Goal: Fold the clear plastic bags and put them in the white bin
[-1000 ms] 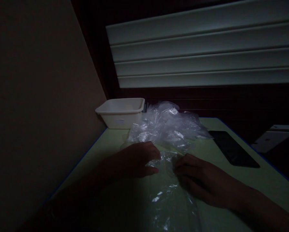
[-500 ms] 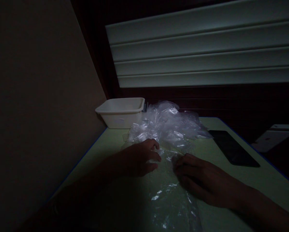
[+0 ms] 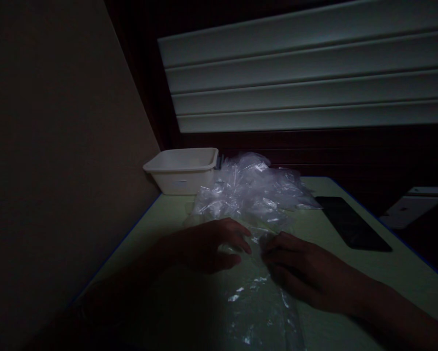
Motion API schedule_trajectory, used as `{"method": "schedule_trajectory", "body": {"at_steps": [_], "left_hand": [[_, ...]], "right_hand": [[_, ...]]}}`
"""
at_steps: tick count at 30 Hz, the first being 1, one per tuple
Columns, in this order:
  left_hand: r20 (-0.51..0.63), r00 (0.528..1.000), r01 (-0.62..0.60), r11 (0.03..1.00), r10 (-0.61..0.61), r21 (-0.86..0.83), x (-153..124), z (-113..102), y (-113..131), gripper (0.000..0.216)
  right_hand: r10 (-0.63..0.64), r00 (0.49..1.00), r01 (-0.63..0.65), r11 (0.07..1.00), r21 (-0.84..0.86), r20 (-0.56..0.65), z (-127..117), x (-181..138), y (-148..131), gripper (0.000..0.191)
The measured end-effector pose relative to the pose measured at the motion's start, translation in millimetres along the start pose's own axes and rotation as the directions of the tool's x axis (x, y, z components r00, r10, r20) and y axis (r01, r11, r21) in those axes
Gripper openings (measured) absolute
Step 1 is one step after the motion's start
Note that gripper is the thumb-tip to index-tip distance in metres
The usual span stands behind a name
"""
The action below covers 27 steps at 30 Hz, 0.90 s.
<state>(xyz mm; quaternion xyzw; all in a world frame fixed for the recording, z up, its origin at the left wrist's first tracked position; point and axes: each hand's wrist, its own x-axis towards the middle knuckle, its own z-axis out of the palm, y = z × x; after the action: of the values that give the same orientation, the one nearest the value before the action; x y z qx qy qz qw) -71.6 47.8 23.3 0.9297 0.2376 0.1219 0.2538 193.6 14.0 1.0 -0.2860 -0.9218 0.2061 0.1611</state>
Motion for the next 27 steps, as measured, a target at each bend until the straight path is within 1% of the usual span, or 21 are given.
{"method": "schedule_trajectory", "body": {"at_steps": [3,5,8,11,14,16,18,21,23,27], "left_hand": [[-0.034,0.993,-0.112,0.991,0.109,-0.076,2.0,2.9,0.3,0.025],[-0.066,0.984,-0.172,0.98,0.166,-0.097,2.8,5.4,0.7,0.022],[-0.071,0.978,-0.204,0.973,0.197,-0.107,4.4,7.8,0.6,0.016],[-0.09,0.988,-0.128,0.99,0.122,-0.06,7.6,8.2,-0.5,0.014],[-0.187,0.982,-0.013,0.998,0.024,0.06,11.5,8.8,-2.6,0.014],[-0.235,0.972,0.031,0.994,-0.005,0.104,13.5,10.8,-4.3,0.014],[-0.226,0.974,0.02,0.991,0.01,0.131,14.8,14.8,-5.8,0.019],[-0.143,0.986,-0.061,0.983,0.087,0.176,15.7,22.9,-7.6,0.03],[-0.102,0.987,-0.098,0.974,0.121,0.204,16.3,27.4,-8.5,0.03],[-0.087,0.987,-0.112,0.96,0.138,0.257,17.5,31.3,-8.9,0.025]], "right_hand": [[-0.005,1.0,0.005,1.0,-0.005,-0.007,0.0,0.4,0.0,0.024],[-0.009,1.0,0.009,1.0,-0.004,-0.01,0.0,0.3,-0.3,0.024],[-0.004,1.0,0.004,1.0,-0.008,-0.001,-0.4,-0.1,-1.1,0.025],[0.006,1.0,-0.006,1.0,-0.005,0.019,-1.1,0.0,-2.0,0.024],[-0.001,1.0,0.001,1.0,0.009,0.017,-1.5,0.6,-2.6,0.023],[0.0,1.0,0.0,1.0,0.013,0.01,-1.6,1.1,-2.9,0.023],[0.002,1.0,-0.002,1.0,0.016,0.004,-1.6,1.2,-2.9,0.023],[-0.004,1.0,0.004,1.0,0.011,0.003,-1.3,0.8,-2.0,0.024],[-0.007,1.0,0.007,1.0,0.009,0.003,-0.9,0.4,-1.0,0.023],[-0.002,1.0,0.002,1.0,0.018,-0.019,-0.8,-0.3,0.0,0.02]]}}
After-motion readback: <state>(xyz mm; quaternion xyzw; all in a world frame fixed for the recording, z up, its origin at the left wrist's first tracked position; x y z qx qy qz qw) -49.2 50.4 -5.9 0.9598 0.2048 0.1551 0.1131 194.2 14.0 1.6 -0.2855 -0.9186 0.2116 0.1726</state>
